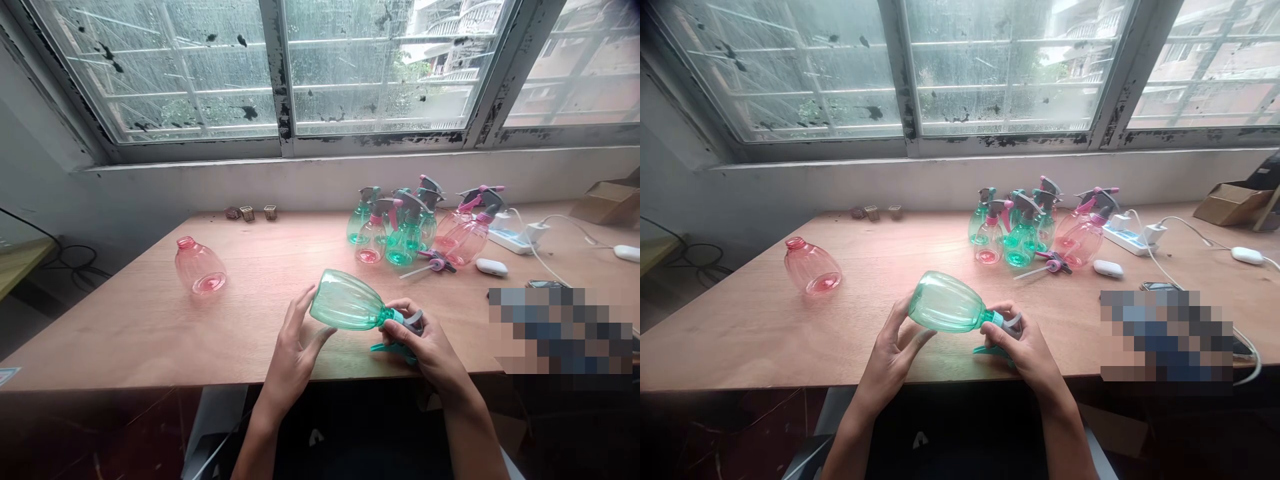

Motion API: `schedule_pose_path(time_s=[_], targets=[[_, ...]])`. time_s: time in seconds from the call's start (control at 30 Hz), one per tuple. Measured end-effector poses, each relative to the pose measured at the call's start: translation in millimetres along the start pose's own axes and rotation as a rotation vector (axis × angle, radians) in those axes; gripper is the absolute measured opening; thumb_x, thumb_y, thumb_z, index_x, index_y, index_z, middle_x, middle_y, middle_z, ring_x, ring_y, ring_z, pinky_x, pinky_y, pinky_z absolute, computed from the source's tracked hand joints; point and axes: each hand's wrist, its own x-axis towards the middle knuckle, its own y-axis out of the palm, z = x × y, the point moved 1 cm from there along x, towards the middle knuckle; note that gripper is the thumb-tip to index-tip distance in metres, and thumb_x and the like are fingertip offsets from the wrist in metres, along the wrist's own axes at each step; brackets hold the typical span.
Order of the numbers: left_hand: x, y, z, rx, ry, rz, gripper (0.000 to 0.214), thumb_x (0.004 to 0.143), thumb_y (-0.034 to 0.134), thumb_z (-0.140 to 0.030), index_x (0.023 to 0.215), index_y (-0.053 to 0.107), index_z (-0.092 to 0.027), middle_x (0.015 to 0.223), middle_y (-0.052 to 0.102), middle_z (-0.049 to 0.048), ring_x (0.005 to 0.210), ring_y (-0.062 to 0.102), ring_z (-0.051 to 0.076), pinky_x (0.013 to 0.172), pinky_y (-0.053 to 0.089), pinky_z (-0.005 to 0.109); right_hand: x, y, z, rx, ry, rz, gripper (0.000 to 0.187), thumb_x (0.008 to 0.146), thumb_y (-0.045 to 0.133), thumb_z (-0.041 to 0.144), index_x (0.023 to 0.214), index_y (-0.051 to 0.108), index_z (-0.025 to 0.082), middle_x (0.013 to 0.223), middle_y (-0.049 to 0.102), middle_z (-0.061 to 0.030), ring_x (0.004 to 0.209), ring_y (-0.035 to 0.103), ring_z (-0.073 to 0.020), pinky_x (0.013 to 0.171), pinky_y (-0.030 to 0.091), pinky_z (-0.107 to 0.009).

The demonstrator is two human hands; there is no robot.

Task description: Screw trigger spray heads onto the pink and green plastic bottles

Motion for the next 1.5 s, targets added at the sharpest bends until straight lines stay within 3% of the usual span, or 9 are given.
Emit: schedule_pose_path(time_s=[0.17,0.33,0.53,0.67,0.97,1.17,1.27,1.5], targets=[[-3,0.3,0,-0.007,-0.028,0.01,0.063,0.094,0.071,-0.042,0.151,0.044,-0.04,0.156,0.051,0.0015,0.147,0.046,0.025,0.125,0.036,0.044,-1,2,2,0.018,0.037,-0.002,0.041,0.085,0.086,0.043,0.111,0.062,0.023,0.077,0.068,0.0033,0.07,0.063,-0.0122,0.066,0.057,-0.022],[-5,0.5,2,-0.063,-0.117,0.026,0.067,0.094,0.069,-0.047,0.153,0.039,-0.038,0.157,0.051,0.0027,0.149,0.044,0.025,0.126,0.035,0.045,-3,6,5,0.09,0.081,0.026,0.042,0.081,0.09,0.04,0.109,0.063,0.024,0.089,0.066,0.0028,0.077,0.064,-0.0148,0.075,0.068,-0.037],[0,0.3,3,0.005,-0.019,-0.033,0.058,0.096,0.068,-0.043,0.149,0.048,-0.038,0.165,0.041,0.0017,0.157,0.032,0.026,0.13,0.027,0.046,-1,1,-1,0.02,0.049,-0.007,0.041,0.087,0.084,0.046,0.112,0.062,0.021,0.074,0.067,0.0027,0.071,0.062,-0.0134,0.069,0.058,-0.025],[0,0.3,0,-0.004,-0.012,-0.012,0.054,0.098,0.065,-0.04,0.149,0.048,-0.038,0.16,0.047,0.0018,0.151,0.041,0.025,0.127,0.033,0.044,1,-1,-4,0.022,-0.019,0.009,0.036,0.091,0.079,0.046,0.111,0.063,0.02,0.078,0.071,0.0004,0.071,0.064,-0.0134,0.07,0.054,-0.025],[-4,0.1,2,-0.135,-0.149,0.017,0.065,0.095,0.068,-0.047,0.152,0.041,-0.031,0.156,0.052,0.0084,0.147,0.048,0.029,0.123,0.039,0.047,-3,6,8,-0.015,0.075,0.003,0.044,0.082,0.087,0.046,0.11,0.063,0.021,0.075,0.068,0.0033,0.07,0.063,-0.0139,0.068,0.059,-0.026],[0,0.7,7,-0.085,-0.056,-0.008,0.057,0.095,0.07,-0.043,0.147,0.049,-0.036,0.16,0.049,0.0034,0.153,0.04,0.027,0.127,0.033,0.047,-2,4,5,-0.016,0.051,-0.002,0.043,0.086,0.084,0.047,0.111,0.061,0.02,0.072,0.069,0.0016,0.07,0.064,-0.0156,0.07,0.06,-0.029],[0,0.8,5,-0.029,-0.013,-0.021,0.053,0.096,0.068,-0.04,0.146,0.05,-0.037,0.155,0.054,0.0016,0.15,0.044,0.025,0.127,0.033,0.045,-1,2,3,-0.002,0.019,-0.009,0.041,0.088,0.082,0.047,0.111,0.06,0.019,0.07,0.071,0.0009,0.068,0.065,-0.0144,0.069,0.057,-0.025],[-5,0.5,1,-0.056,-0.101,-0.004,0.063,0.091,0.073,-0.046,0.147,0.046,-0.034,0.153,0.055,0.005,0.147,0.048,0.027,0.124,0.037,0.045,-3,4,6,0.002,0.038,-0.001,0.04,0.084,0.087,0.042,0.108,0.064,0.021,0.075,0.07,0.0025,0.069,0.067,-0.0132,0.066,0.059,-0.023]])
